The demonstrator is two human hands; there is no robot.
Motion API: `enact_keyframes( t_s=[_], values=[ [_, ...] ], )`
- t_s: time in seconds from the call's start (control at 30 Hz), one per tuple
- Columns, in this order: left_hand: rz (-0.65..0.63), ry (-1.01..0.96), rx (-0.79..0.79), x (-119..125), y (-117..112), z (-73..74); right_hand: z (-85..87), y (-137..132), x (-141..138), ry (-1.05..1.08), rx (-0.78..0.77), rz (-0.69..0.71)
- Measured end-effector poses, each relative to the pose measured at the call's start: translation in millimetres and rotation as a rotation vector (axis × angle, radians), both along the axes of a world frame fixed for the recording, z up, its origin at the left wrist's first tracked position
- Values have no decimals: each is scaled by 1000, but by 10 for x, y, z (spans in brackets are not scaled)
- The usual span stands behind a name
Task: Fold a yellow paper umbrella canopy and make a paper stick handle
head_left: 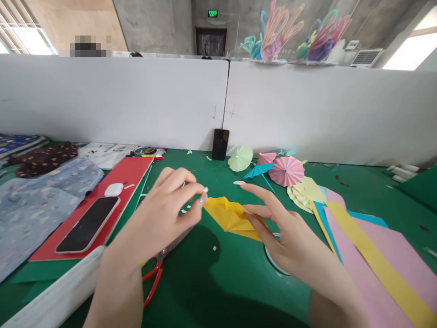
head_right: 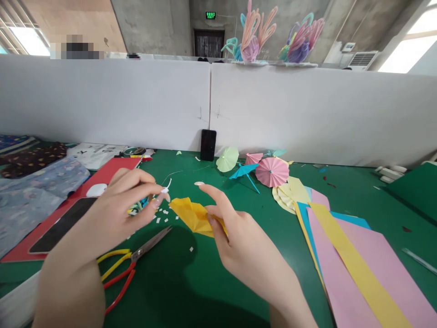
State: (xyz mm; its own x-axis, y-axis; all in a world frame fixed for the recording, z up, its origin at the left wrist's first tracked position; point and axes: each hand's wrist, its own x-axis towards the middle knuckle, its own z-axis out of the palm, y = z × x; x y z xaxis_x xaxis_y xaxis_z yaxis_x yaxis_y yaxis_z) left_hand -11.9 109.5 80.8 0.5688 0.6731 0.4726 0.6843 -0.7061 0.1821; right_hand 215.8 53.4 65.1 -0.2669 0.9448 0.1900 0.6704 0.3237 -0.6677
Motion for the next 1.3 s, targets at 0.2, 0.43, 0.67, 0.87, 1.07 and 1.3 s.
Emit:
enact_keyframes(
  t_s=[0.2, 0.43, 0.67, 0.87, 1.07, 1.3],
  values=[
    [332, 174, -352, -294, 213, -60, 26, 7, 6, -66, -24, -56],
    [450, 178, -521, -420, 336, -121, 13, 5, 48, -17, -58, -91],
    [73, -65, -503, -163, 162, -17, 41, 39, 136, 238, 58, -34],
    [-259, -320, -629, 22, 231, -95, 47, 42, 284, 473, 44, 61],
    [-381, -546, -654, 87, 178, -132, 35, 53, 262, 744, -16, 126],
    [-349, -623, -566, 69, 57, -35, 55, 35, 292, 580, 85, 104]
  ],
)
